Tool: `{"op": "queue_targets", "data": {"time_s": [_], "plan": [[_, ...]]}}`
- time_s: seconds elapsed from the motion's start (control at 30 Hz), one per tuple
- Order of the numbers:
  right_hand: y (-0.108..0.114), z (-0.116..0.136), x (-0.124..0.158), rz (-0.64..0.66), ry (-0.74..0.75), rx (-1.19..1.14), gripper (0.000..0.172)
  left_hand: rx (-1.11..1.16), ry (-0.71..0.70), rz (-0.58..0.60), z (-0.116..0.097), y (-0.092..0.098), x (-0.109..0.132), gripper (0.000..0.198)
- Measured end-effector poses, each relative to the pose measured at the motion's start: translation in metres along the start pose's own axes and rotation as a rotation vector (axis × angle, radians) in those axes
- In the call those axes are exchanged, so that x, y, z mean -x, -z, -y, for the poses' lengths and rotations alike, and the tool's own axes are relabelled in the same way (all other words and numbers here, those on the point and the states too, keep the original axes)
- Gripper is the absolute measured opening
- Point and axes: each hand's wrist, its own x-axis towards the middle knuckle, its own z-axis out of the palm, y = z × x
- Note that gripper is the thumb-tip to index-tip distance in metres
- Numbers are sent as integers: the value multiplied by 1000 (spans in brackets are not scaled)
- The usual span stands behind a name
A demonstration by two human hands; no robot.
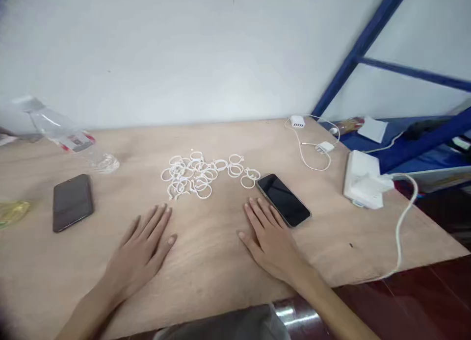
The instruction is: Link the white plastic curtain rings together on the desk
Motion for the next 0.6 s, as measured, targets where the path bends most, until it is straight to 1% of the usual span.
{"op": "queue_targets", "data": {"time_s": [0.23,0.33,0.37,0.43,0.5,0.53,0.6], "plan": [[-1,2,-2,-30,-11,-20,63,28,11,-11,0,0,1,67],[-2,0,-5,-11,-19,-24,64,31,17,-4,0,0,1,66],[-3,-1,-7,-11,-53,-28,66,34,19,-4,0,0,1,66],[-5,-2,-13,-32,-185,-13,71,40,23,-2,0,1,1,66],[-7,-2,-18,-53,-304,29,72,45,26,0,0,2,1,66],[-8,-2,-20,-51,-328,51,71,48,25,2,0,2,1,66],[-10,-1,-22,-28,-317,76,68,56,27,4,0,3,1,65]]}}
